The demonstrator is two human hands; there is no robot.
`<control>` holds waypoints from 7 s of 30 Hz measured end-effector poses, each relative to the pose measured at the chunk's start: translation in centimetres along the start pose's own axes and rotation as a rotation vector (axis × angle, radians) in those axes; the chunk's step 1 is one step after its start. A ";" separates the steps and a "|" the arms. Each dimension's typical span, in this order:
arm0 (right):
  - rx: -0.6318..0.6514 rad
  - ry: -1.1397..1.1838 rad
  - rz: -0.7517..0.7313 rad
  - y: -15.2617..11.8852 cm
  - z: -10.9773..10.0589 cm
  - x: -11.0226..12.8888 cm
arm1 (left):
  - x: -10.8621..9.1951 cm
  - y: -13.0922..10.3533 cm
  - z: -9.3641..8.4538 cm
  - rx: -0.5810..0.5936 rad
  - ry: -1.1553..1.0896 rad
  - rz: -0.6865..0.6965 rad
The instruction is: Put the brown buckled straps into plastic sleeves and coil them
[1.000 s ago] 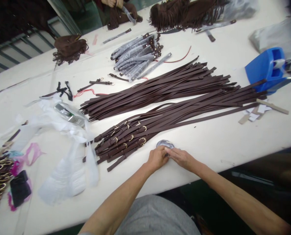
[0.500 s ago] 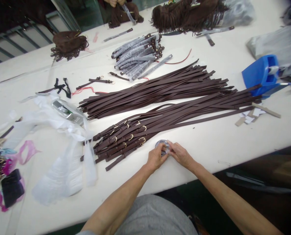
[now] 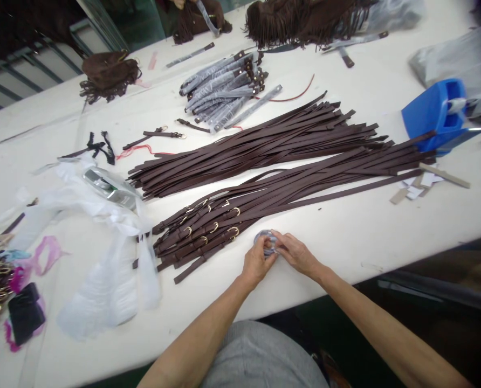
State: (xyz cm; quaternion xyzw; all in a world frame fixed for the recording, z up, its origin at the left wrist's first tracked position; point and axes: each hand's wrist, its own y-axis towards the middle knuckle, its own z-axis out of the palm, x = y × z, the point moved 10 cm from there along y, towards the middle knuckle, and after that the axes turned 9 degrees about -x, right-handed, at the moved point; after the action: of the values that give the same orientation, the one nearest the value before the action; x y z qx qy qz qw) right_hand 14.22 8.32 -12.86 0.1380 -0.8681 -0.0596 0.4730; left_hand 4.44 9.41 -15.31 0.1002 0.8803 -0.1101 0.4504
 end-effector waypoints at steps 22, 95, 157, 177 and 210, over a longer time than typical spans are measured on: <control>0.059 0.066 -0.024 1.0 0.0 -0.6 | -0.6 0.0 -0.3 -0.200 -0.022 -0.054; -0.504 1.520 0.858 -1.2 -3.8 8.2 | -8.7 -0.8 -10.3 -0.327 -0.429 -0.167; -0.188 0.403 0.797 2.5 -6.9 11.9 | -10.4 -2.0 -12.8 -0.192 -0.906 -0.234; -0.164 0.967 0.661 2.9 -2.0 11.8 | -9.4 -4.6 -11.7 -0.168 -1.147 -0.428; -0.533 1.144 0.903 -0.8 2.3 3.6 | -1.0 -0.9 -7.9 -0.238 -0.731 -0.381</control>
State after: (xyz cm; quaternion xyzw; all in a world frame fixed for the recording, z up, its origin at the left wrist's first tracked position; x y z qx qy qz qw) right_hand 10.59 6.42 -11.34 -0.3384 -0.4175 0.0128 0.8432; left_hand -1.33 10.74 -9.95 -0.1626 0.6720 -0.1174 0.7129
